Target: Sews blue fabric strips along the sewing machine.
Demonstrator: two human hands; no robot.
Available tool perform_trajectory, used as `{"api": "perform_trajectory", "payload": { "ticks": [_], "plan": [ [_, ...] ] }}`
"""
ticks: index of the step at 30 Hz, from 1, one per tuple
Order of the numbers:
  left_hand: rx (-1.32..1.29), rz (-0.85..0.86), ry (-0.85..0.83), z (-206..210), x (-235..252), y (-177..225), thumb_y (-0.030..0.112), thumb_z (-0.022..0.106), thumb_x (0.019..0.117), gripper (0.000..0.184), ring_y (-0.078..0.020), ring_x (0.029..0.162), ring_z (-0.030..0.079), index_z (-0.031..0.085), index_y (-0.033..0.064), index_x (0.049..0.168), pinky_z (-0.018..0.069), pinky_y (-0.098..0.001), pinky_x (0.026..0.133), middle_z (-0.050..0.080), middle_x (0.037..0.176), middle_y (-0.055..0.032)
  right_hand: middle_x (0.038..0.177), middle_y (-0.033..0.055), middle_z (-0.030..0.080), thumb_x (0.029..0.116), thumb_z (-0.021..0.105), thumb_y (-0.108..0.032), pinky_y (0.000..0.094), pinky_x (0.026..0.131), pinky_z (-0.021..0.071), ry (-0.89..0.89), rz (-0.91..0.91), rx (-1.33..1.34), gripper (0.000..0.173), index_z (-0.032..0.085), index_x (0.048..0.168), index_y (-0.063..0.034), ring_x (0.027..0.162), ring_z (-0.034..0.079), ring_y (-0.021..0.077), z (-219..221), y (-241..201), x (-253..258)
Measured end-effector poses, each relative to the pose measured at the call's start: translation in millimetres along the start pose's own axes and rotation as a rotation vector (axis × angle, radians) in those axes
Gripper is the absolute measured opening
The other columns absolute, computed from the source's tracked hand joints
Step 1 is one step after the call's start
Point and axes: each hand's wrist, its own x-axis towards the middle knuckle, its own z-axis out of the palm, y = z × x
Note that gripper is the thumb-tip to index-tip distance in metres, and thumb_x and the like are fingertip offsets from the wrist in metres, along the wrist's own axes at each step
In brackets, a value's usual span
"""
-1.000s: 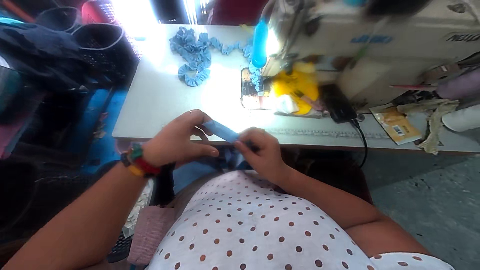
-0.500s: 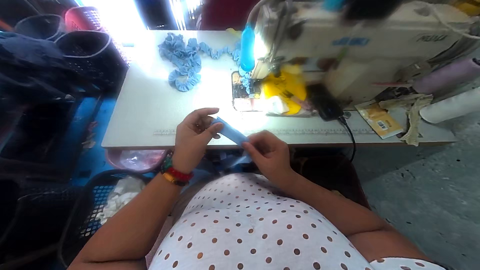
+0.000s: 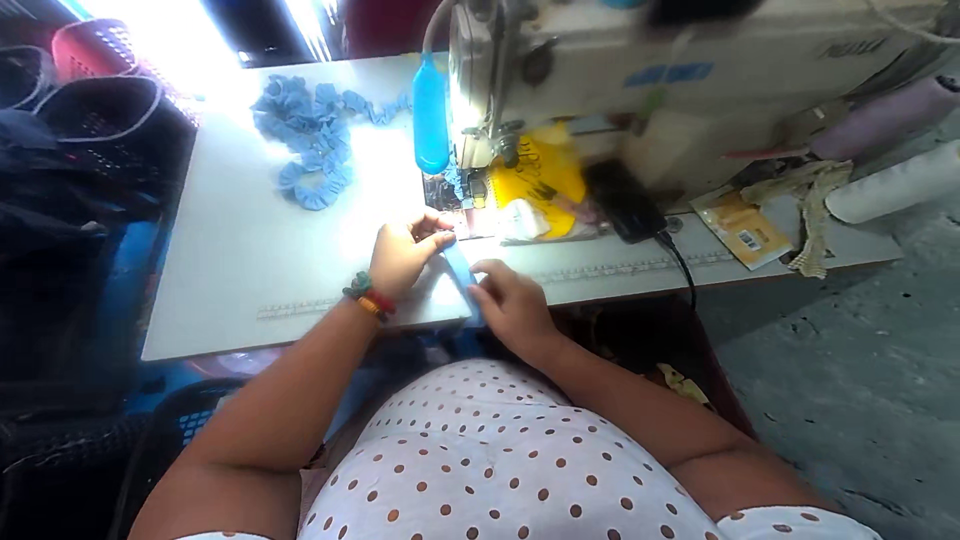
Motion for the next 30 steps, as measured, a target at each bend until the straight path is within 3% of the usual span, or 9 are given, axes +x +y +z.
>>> {"api": "perform_trajectory", "payload": {
  "ticks": [2, 5, 6, 7, 9, 12, 16, 25, 30],
  "plan": [
    [0.114, 0.042, -0.044, 9, 17, -10, 0.004, 0.073, 0.0913, 0.011, -0.0028, 0.078, 0.066, 0.07, 0.0021, 0.102, 0.0565, -0.0214, 0.075, 0.071, 0.091, -0.0013, 0.078, 0.0092, 0.069, 0.0934, 0.07, -0.014, 0.0453, 0.071, 0.0543, 0.032, -0.054, -0.15, 0.022, 0.074, 0.113, -0.0056, 0.076, 0.066, 0.0289, 2, 9, 7],
    [0.408, 0.072, -0.116, 15, 43, -16, 0.01, 0.073, 0.0928, 0.011, -0.0116, 0.086, 0.067, 0.072, 0.0044, 0.102, 0.054, -0.0321, 0.084, 0.072, 0.093, -0.0054, 0.11, 0.013, 0.068, 0.0938, 0.071, -0.026, 0.0549, 0.086, 0.0496, -0.016, -0.153, -0.339, 0.024, 0.078, 0.114, -0.0147, 0.106, 0.063, 0.0357, -3, 21, 19],
    [0.488, 0.079, -0.144, 15, 50, -19, 0.012, 0.073, 0.0929, 0.012, -0.0191, 0.093, 0.067, 0.073, 0.0047, 0.103, 0.0503, -0.0414, 0.091, 0.072, 0.095, -0.0078, 0.127, 0.0104, 0.068, 0.0962, 0.067, -0.032, 0.0602, 0.1, 0.0435, -0.059, -0.186, -0.401, 0.026, 0.077, 0.116, -0.0179, 0.125, 0.058, 0.035, -6, 25, 24],
    [0.541, 0.08, -0.157, 15, 55, -23, 0.014, 0.073, 0.0929, 0.013, -0.024, 0.098, 0.066, 0.073, 0.0054, 0.103, 0.047, -0.0478, 0.096, 0.072, 0.095, -0.0089, 0.141, 0.0066, 0.064, 0.0985, 0.062, -0.035, 0.0663, 0.113, 0.0316, -0.109, -0.221, -0.431, 0.028, 0.077, 0.115, -0.0185, 0.141, 0.049, 0.0342, -9, 29, 29],
    [0.617, 0.098, -0.118, 16, 61, -29, 0.018, 0.075, 0.0923, 0.018, -0.0288, 0.101, 0.066, 0.071, 0.0057, 0.105, 0.0462, -0.0524, 0.098, 0.071, 0.097, -0.0113, 0.144, 0.002, 0.063, 0.1013, 0.055, -0.035, 0.0738, 0.12, 0.0108, -0.195, -0.273, -0.407, 0.031, 0.077, 0.112, -0.0169, 0.151, 0.036, 0.0322, -12, 37, 38],
    [0.735, 0.219, -0.064, 15, 49, -25, 0.022, 0.067, 0.0979, 0.021, -0.0345, 0.106, 0.065, 0.07, 0.005, 0.109, 0.0479, -0.0539, 0.095, 0.068, 0.108, -0.0161, 0.143, 0.0014, 0.063, 0.1031, 0.051, -0.032, 0.0754, 0.12, 0.0041, -0.265, -0.271, -0.392, 0.033, 0.076, 0.113, -0.0151, 0.153, 0.034, 0.0291, -12, 38, 41],
    [0.904, 0.413, -0.147, 14, 16, -26, 0.029, 0.055, 0.1032, 0.03, -0.0331, 0.127, 0.059, 0.076, 0.0095, 0.113, 0.0431, -0.0563, 0.103, 0.071, 0.124, -0.0097, 0.144, 0.0014, 0.063, 0.1032, 0.049, -0.032, 0.0769, 0.118, 0.0034, -0.262, -0.257, -0.394, 0.034, 0.075, 0.117, -0.0149, 0.153, 0.034, 0.0291, -11, 39, 40],
    [0.942, 0.432, -0.132, 19, 11, -28, 0.026, 0.055, 0.1011, 0.03, -0.034, 0.131, 0.058, 0.076, 0.0082, 0.113, 0.0342, -0.0573, 0.114, 0.072, 0.124, -0.0103, 0.144, 0.0006, 0.063, 0.1035, 0.048, -0.034, 0.0766, 0.118, 0.004, -0.253, -0.244, -0.395, 0.037, 0.074, 0.121, -0.0156, 0.153, 0.034, 0.0278, -11, 39, 39],
    [0.962, 0.395, -0.142, 19, 5, -25, 0.027, 0.051, 0.1018, 0.035, -0.0325, 0.135, 0.055, 0.074, 0.0064, 0.119, 0.0293, -0.0598, 0.117, 0.068, 0.132, -0.0105, 0.146, 0.0, 0.061, 0.1039, 0.047, -0.035, 0.0774, 0.118, 0.0039, -0.239, -0.248, -0.408, 0.038, 0.074, 0.122, -0.0157, 0.153, 0.035, 0.0278, -9, 39, 39]
  ]
}}
